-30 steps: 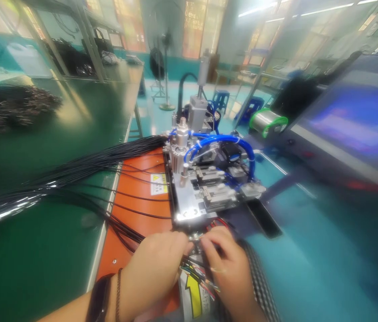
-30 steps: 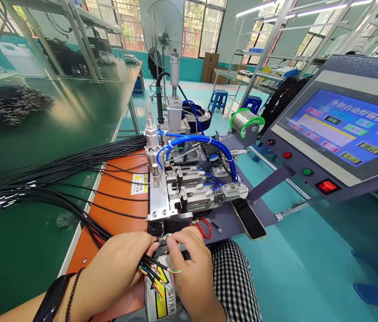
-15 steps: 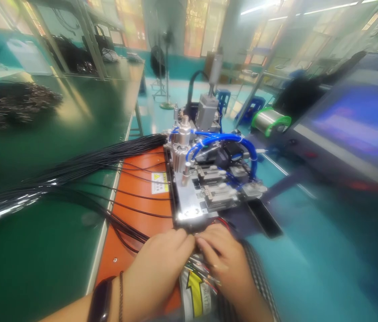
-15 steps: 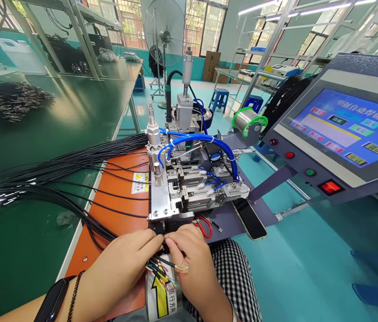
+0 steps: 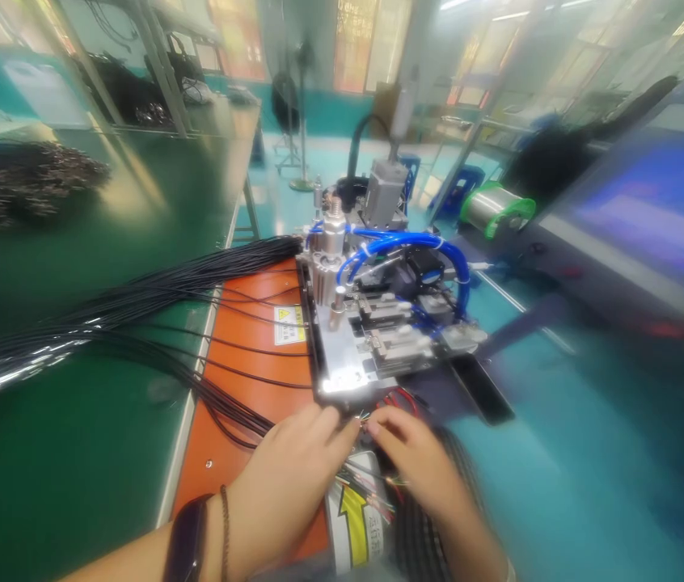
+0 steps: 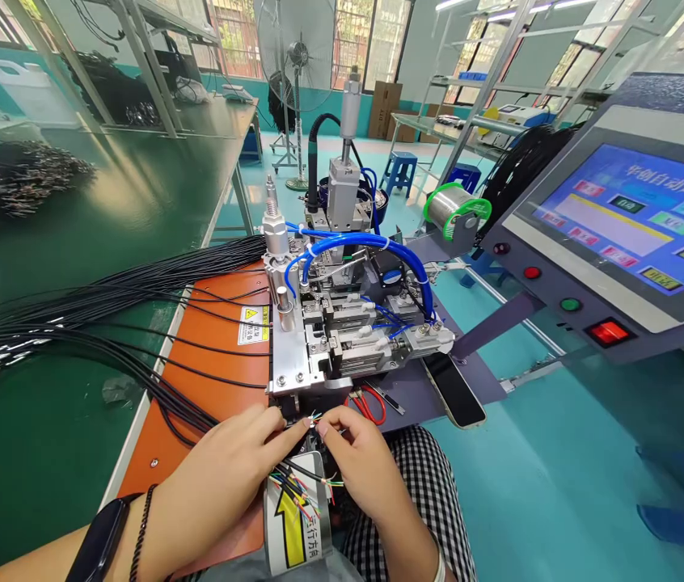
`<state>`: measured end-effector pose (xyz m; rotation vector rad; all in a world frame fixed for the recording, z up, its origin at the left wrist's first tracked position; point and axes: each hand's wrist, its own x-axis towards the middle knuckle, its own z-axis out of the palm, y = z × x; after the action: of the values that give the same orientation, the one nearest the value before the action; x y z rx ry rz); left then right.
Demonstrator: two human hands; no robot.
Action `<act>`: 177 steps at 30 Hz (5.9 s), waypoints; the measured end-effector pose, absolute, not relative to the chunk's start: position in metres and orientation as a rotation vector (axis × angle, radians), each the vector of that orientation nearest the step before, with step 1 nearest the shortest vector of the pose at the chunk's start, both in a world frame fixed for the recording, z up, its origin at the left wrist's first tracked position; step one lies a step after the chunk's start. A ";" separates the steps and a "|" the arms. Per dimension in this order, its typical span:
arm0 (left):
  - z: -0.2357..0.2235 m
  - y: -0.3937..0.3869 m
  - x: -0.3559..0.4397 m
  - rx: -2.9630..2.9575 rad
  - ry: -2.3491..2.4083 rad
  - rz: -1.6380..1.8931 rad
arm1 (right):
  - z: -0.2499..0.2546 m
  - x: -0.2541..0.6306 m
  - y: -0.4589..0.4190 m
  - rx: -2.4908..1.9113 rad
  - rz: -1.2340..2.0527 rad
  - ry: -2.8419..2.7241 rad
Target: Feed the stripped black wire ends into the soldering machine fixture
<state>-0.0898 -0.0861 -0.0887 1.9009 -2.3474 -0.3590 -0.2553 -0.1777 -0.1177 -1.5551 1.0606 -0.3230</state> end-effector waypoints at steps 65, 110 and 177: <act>-0.073 -0.068 -0.109 2.145 -2.458 -0.077 | -0.129 -0.239 -0.182 -1.308 -0.496 1.079; -0.073 -0.096 -0.105 2.186 -2.484 -0.456 | -0.131 -0.235 -0.187 -0.976 -0.328 0.975; -0.076 -0.092 -0.080 1.645 -2.068 -0.384 | -0.105 -0.240 -0.158 -1.564 -0.902 0.914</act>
<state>-0.0799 -0.0922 -0.0760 1.6450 -2.0677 -0.3845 -0.2400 -0.1581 -0.1052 -1.5640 0.9135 -0.9016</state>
